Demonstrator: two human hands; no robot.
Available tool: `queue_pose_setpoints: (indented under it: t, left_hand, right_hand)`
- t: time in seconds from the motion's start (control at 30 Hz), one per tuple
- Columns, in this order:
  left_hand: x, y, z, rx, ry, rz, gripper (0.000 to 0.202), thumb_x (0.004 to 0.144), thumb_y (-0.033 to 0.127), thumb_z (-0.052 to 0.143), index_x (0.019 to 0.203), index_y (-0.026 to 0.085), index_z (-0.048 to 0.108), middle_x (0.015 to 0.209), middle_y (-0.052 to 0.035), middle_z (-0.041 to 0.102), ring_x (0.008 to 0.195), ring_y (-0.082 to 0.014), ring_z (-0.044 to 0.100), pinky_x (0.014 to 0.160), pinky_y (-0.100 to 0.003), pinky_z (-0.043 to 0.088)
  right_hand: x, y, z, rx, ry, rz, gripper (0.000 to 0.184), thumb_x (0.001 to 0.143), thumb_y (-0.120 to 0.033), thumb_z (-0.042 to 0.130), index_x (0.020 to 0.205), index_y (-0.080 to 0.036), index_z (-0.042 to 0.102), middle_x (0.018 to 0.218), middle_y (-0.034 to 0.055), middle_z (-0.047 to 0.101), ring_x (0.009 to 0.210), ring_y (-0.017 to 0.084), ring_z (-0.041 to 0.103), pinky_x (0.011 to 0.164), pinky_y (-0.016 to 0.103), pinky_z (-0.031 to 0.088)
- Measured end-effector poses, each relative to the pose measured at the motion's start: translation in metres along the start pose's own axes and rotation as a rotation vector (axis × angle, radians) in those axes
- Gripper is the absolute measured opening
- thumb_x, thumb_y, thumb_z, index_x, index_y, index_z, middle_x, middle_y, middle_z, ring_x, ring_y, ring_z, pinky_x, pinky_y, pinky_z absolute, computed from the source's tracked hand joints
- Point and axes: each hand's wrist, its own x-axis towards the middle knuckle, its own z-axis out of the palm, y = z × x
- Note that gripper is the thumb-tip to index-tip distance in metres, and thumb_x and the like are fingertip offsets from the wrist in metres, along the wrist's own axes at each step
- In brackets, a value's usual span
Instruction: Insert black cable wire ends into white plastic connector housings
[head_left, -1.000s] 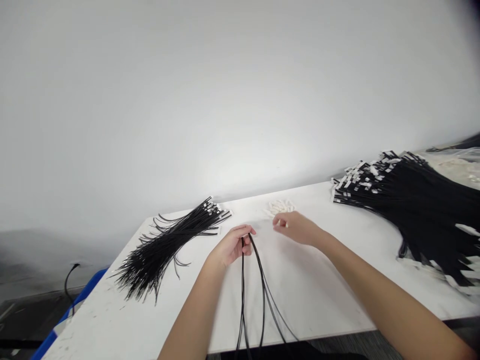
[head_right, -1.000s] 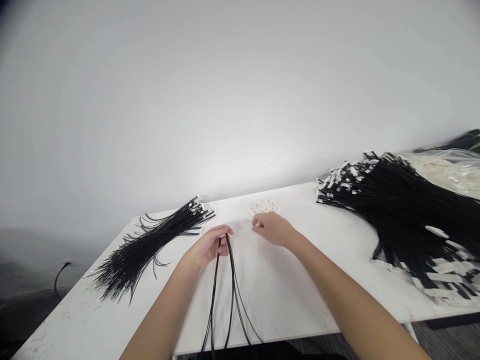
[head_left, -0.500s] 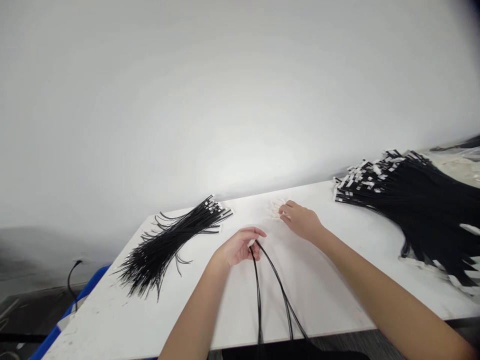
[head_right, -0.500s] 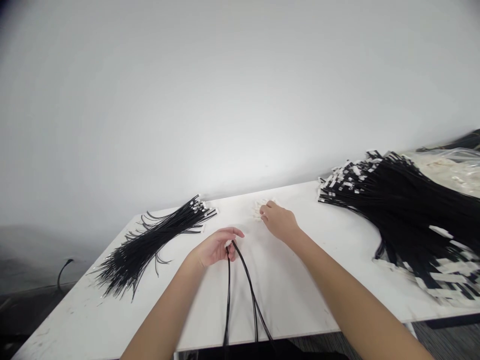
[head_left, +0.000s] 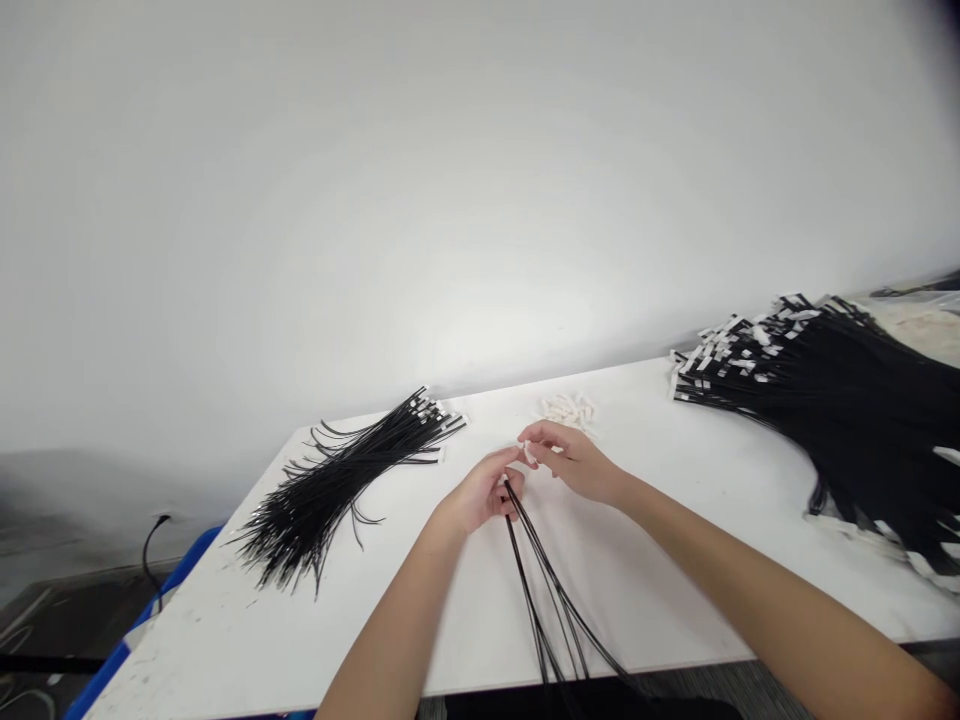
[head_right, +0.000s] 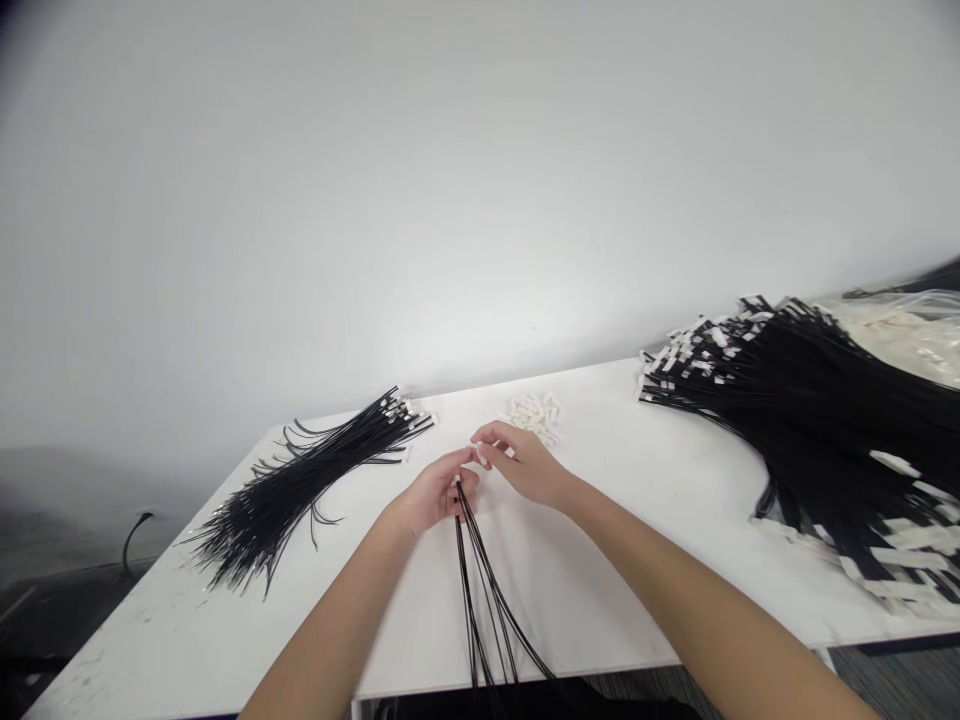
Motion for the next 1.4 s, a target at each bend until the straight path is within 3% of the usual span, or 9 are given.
queue_pose_setpoints:
  t: [0.2, 0.3, 0.43, 0.57, 0.67, 0.93, 1.1, 1.27, 1.4]
  left_hand:
    - [0.002, -0.002, 0.004, -0.018, 0.010, 0.092, 0.027, 0.077, 0.049, 0.051, 0.082, 0.022, 0.048, 0.047, 0.0083, 0.022, 0.038, -0.0061, 0.023, 0.041, -0.019, 0.028]
    - [0.001, -0.002, 0.005, -0.027, 0.011, 0.115, 0.027, 0.078, 0.047, 0.052, 0.078, 0.020, 0.047, 0.047, 0.0079, 0.023, 0.039, -0.0057, 0.025, 0.042, -0.019, 0.027]
    - [0.003, -0.003, 0.002, -0.110, 0.015, 0.138, 0.029, 0.077, 0.047, 0.053, 0.072, 0.019, 0.044, 0.044, 0.0084, 0.022, 0.037, -0.0059, 0.025, 0.041, -0.020, 0.027]
    - [0.007, -0.007, -0.002, -0.153, 0.076, 0.131, 0.029, 0.075, 0.047, 0.055, 0.075, 0.018, 0.049, 0.043, 0.0079, 0.028, 0.037, -0.0072, 0.031, 0.042, -0.022, 0.033]
    - [0.008, -0.009, -0.002, -0.135, 0.126, 0.128, 0.032, 0.073, 0.048, 0.057, 0.081, 0.017, 0.054, 0.047, 0.0057, 0.037, 0.041, -0.0090, 0.039, 0.043, -0.023, 0.036]
    - [0.007, -0.007, 0.002, -0.133, 0.096, 0.129, 0.033, 0.071, 0.047, 0.059, 0.083, 0.017, 0.056, 0.046, 0.0070, 0.035, 0.037, -0.0077, 0.036, 0.040, -0.023, 0.036]
    - [0.008, -0.008, 0.001, -0.148, 0.133, 0.101, 0.031, 0.071, 0.046, 0.060, 0.080, 0.017, 0.053, 0.048, 0.0072, 0.036, 0.037, -0.0059, 0.034, 0.041, -0.021, 0.033]
    - [0.008, -0.008, 0.002, -0.141, 0.150, 0.073, 0.032, 0.069, 0.046, 0.062, 0.074, 0.018, 0.047, 0.053, 0.0057, 0.040, 0.040, -0.0066, 0.038, 0.041, -0.020, 0.031]
    - [0.006, -0.006, 0.003, -0.109, 0.065, 0.100, 0.031, 0.072, 0.045, 0.059, 0.073, 0.017, 0.046, 0.052, 0.0071, 0.032, 0.039, -0.0047, 0.030, 0.040, -0.020, 0.028]
  right_hand:
    - [0.001, 0.005, 0.004, 0.050, 0.048, 0.008, 0.020, 0.085, -0.037, 0.046, 0.093, -0.022, 0.057, 0.092, 0.0017, 0.058, 0.078, 0.011, 0.056, 0.067, 0.026, 0.045]
    - [0.000, 0.006, 0.006, -0.028, 0.137, -0.035, 0.020, 0.084, -0.034, 0.048, 0.099, -0.023, 0.056, 0.094, 0.0026, 0.056, 0.075, 0.011, 0.056, 0.064, 0.025, 0.045]
    - [-0.005, 0.006, 0.006, -0.349, 0.255, -0.306, 0.013, 0.082, -0.025, 0.050, 0.093, -0.022, 0.057, 0.084, 0.0024, 0.055, 0.074, 0.012, 0.051, 0.064, 0.025, 0.043]
    - [-0.009, 0.007, 0.011, -0.632, 0.140, -0.651, 0.014, 0.084, -0.016, 0.047, 0.082, -0.022, 0.059, 0.078, 0.0020, 0.056, 0.072, 0.011, 0.048, 0.064, 0.024, 0.039]
    - [-0.010, 0.009, 0.017, -0.752, 0.092, -0.739, 0.019, 0.084, -0.014, 0.044, 0.077, -0.022, 0.060, 0.074, 0.0009, 0.057, 0.067, 0.010, 0.047, 0.060, 0.024, 0.036]
    - [-0.011, 0.015, 0.019, -0.854, -0.036, -0.618, 0.032, 0.088, -0.014, 0.033, 0.085, -0.026, 0.062, 0.077, 0.0020, 0.060, 0.072, 0.012, 0.052, 0.060, 0.025, 0.035]
    - [-0.008, 0.019, 0.017, -0.823, -0.010, -0.634, 0.029, 0.088, -0.016, 0.033, 0.084, -0.026, 0.060, 0.077, 0.0019, 0.059, 0.070, 0.012, 0.051, 0.061, 0.026, 0.035]
    - [-0.010, 0.011, 0.017, -0.565, -0.020, -0.580, 0.014, 0.085, -0.021, 0.041, 0.083, -0.021, 0.055, 0.080, 0.0024, 0.058, 0.069, 0.012, 0.049, 0.062, 0.026, 0.036]
    - [-0.009, 0.001, 0.019, -0.129, 0.061, -0.286, 0.015, 0.084, -0.028, 0.044, 0.076, -0.020, 0.054, 0.067, -0.0006, 0.054, 0.059, 0.009, 0.044, 0.057, 0.023, 0.035]
